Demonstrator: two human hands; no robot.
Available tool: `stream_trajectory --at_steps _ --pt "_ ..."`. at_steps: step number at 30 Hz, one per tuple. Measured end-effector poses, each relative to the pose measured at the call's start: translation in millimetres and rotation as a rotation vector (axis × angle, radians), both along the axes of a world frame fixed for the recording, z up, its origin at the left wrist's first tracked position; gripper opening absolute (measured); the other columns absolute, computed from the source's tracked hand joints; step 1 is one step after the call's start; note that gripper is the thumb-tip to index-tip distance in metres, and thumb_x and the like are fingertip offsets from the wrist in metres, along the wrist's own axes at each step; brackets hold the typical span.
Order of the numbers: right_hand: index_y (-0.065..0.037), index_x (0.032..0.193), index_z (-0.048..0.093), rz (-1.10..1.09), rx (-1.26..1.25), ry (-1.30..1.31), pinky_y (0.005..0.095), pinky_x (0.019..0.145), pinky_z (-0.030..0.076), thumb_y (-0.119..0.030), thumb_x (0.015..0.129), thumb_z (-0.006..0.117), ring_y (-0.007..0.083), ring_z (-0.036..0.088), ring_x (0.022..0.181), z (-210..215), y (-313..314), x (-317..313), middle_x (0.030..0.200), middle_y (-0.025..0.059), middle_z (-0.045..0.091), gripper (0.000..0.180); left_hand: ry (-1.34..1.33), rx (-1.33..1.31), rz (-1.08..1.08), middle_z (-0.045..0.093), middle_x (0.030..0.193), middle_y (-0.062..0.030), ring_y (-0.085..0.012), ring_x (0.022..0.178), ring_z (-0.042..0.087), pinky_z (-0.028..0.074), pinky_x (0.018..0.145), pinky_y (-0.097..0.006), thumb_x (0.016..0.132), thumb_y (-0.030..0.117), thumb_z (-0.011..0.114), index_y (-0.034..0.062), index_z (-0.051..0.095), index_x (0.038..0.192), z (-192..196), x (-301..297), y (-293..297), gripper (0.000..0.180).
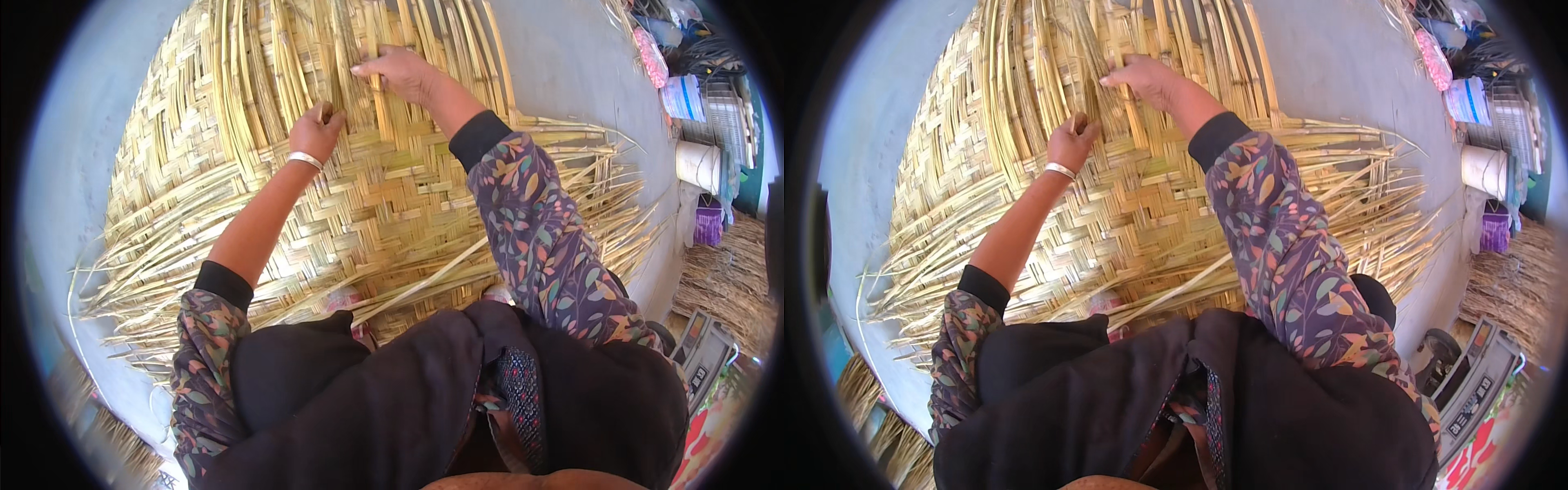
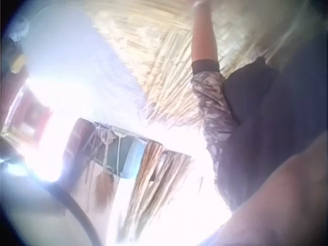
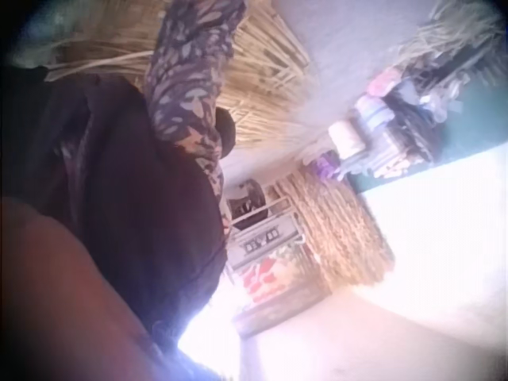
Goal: The person weaves a large mat by hand, interlacing long dried palm leaves in a tight pattern. They repeatedly pull and tuck strands to secure the weave, working across the surface of the mat.
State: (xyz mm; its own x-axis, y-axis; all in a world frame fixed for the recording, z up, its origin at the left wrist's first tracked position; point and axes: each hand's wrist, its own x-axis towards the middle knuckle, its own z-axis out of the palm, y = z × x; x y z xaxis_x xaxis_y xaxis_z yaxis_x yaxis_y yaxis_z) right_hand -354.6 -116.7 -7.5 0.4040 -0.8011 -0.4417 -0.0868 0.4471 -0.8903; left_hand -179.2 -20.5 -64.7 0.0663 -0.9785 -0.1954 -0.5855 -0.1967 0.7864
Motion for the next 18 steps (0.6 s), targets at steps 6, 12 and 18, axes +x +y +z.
stream_trajectory --at_steps 6,12,18 --pt "-0.001 0.114 0.053 -0.056 0.075 -0.195 0.0362 0.086 0.047 -0.014 0.080 0.068 0.0191 0.055 0.102 -8 -4 -8 0.106 0.0084 0.059 0.039 -0.115 -0.039 -0.255 0.066 0.088 -0.0107 -0.0237 0.081 0.063 0.048 0.073 -0.034 0.084 0.028 0.064 0.0060 0.063 0.102 15 3 -1 0.029" --pt "-0.002 0.110 0.057 -0.347 -0.062 -0.127 0.0304 0.078 0.051 -0.014 0.085 0.063 0.0167 0.058 0.089 7 28 -25 0.100 0.0064 0.059 0.029 0.002 0.107 -0.291 0.065 0.095 -0.0110 -0.0266 0.086 0.062 0.048 0.078 -0.036 0.086 0.030 0.061 0.0083 0.064 0.103 1 15 -8 0.027" --pt "-0.003 0.102 0.059 -0.634 -0.010 0.063 0.0239 0.061 0.053 -0.005 0.087 0.058 0.0139 0.060 0.074 -16 78 -54 0.089 0.0056 0.058 0.016 -0.088 0.008 -0.344 0.065 0.096 -0.0102 -0.0263 0.084 0.063 0.049 0.079 -0.034 0.086 0.029 0.060 0.0087 0.064 0.106 0 9 -10 0.029"
